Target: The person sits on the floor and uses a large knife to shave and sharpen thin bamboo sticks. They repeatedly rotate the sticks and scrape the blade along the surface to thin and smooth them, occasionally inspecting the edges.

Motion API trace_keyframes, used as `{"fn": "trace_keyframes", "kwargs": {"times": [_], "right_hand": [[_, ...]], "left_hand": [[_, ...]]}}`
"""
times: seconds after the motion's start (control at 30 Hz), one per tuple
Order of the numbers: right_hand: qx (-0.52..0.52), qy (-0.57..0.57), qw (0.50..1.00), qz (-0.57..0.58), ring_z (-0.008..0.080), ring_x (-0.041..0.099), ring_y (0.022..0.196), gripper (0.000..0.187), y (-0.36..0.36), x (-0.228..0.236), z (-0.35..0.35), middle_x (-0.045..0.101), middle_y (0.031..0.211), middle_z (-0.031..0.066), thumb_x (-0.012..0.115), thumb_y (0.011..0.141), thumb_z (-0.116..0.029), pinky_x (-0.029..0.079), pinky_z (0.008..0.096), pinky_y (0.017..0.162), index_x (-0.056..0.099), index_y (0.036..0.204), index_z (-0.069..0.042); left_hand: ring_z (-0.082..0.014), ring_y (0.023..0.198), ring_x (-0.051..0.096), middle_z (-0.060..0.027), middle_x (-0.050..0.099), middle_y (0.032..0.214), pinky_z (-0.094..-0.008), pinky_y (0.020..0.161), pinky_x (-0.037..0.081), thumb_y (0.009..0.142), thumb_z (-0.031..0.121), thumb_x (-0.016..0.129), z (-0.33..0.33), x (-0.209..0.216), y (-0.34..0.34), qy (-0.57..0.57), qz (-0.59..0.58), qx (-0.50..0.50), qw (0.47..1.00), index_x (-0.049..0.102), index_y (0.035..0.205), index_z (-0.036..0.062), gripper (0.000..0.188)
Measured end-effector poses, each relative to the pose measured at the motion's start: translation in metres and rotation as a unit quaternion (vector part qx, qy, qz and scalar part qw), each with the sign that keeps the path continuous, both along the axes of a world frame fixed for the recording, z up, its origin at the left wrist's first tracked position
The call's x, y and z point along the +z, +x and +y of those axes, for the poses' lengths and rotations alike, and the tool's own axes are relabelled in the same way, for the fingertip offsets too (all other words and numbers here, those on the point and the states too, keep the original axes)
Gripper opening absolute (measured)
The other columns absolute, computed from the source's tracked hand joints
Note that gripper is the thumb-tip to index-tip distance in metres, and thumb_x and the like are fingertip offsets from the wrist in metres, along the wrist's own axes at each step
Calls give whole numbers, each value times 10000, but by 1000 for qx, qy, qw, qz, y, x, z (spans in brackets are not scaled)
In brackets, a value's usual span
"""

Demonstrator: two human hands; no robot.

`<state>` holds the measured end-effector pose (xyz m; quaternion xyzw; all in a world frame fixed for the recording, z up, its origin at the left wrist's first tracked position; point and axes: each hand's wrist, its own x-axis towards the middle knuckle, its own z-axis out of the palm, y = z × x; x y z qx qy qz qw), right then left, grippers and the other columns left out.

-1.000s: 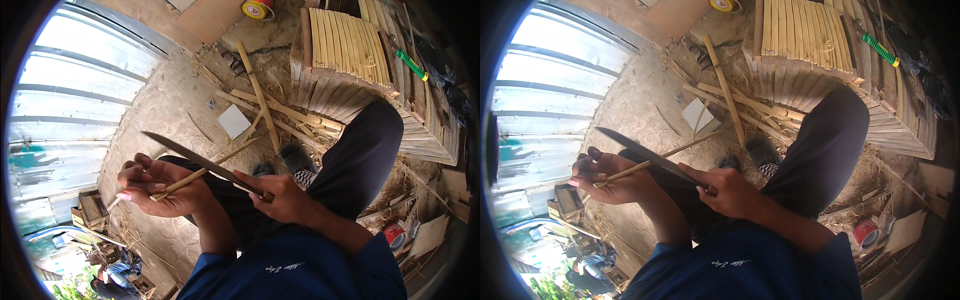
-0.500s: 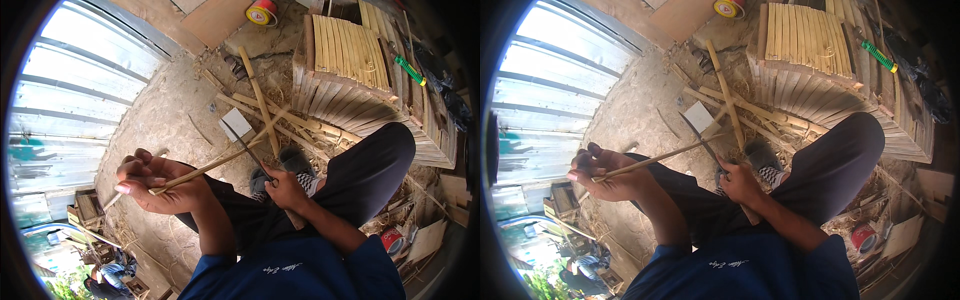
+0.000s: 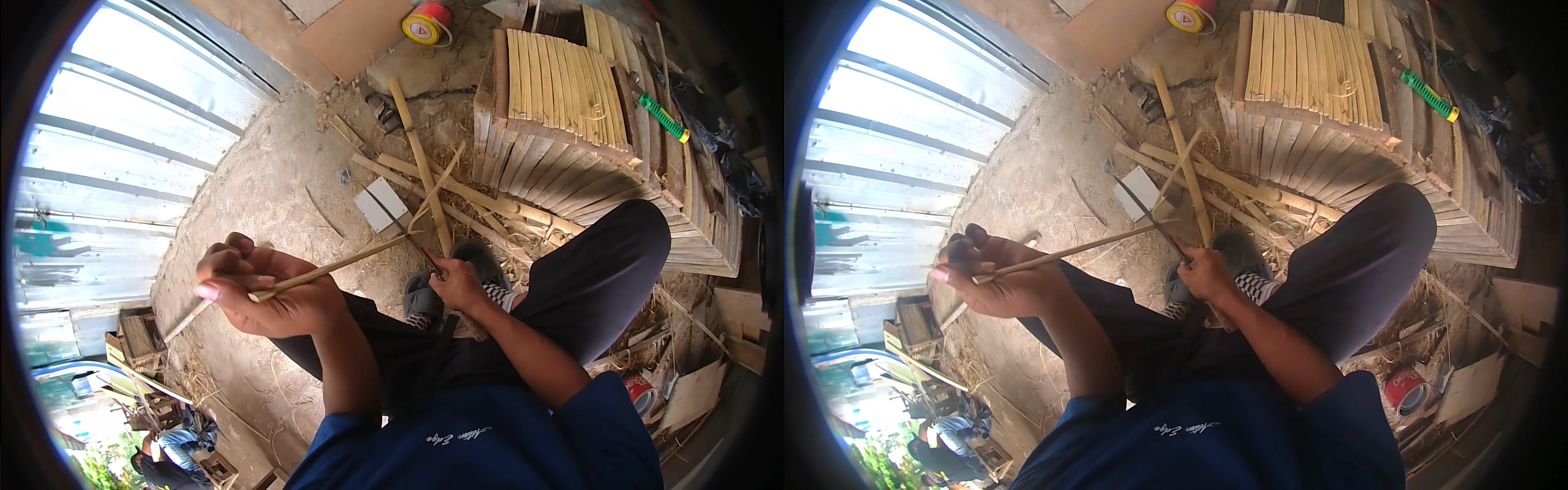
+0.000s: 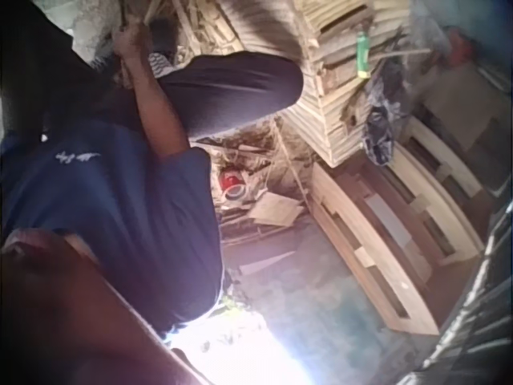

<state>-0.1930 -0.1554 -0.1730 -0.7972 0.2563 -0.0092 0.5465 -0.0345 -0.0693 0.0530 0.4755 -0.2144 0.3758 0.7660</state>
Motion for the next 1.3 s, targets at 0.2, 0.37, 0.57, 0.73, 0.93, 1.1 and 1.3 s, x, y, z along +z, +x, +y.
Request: {"fn": "trace_keyframes", "kwargs": {"times": [0.2,0.37,0.57,0.73,0.93,1.1,1.3], "right_hand": [[-58,302,949,75,64,563,523,605,-2,37,11,570,600,6,649,916,-117,477,248,551,520,1496,-231],[78,41,984,-157,85,570,549,618,-4,57,19,595,625,23,644,917,-103,478,250,558,503,1505,-226],[-38,-9,995,94,204,669,558,620,4,-7,14,681,697,200,645,905,-110,520,332,592,505,1496,-229],[-36,-4,996,-80,271,681,568,620,-1,-16,18,655,666,222,658,888,-121,531,347,601,516,1487,-191],[-48,9,999,-19,342,718,787,623,3,-37,27,705,904,246,674,855,-134,566,414,733,534,1462,-124],[-139,33,970,196,356,731,841,574,0,-58,14,710,875,264,671,853,-147,573,443,772,578,1418,-102],[-62,75,995,-12,295,729,750,585,9,-5,21,692,809,240,689,873,-178,559,381,718,564,1445,-180]], "left_hand": [[-133,809,384,-5,358,737,-340,791,360,1105,307,375,-1,-1,-4,4,-17,-5,1000,363,643,146,489],[-138,818,385,-8,371,768,-339,783,356,1106,315,371,4,-6,-5,5,13,21,1000,424,718,117,439],[-145,824,393,-9,388,789,-343,774,349,1103,335,391,16,-8,-3,16,-2,0,1000,479,808,83,397],[-140,816,389,-6,384,786,-340,766,343,1099,330,404,17,-8,-2,8,4,20,1000,495,819,79,387],[-134,810,392,9,373,767,-345,758,347,1100,330,411,15,-6,-2,12,1,7,1000,391,685,128,462],[-134,805,397,4,367,748,-333,751,343,1100,398,394,14,-5,-2,-1,35,28,999,389,651,140,518],[-150,829,389,-7,354,795,-351,723,350,1081,513,351,26,-14,5,33,-79,-74,994,382,636,137,584]]}}
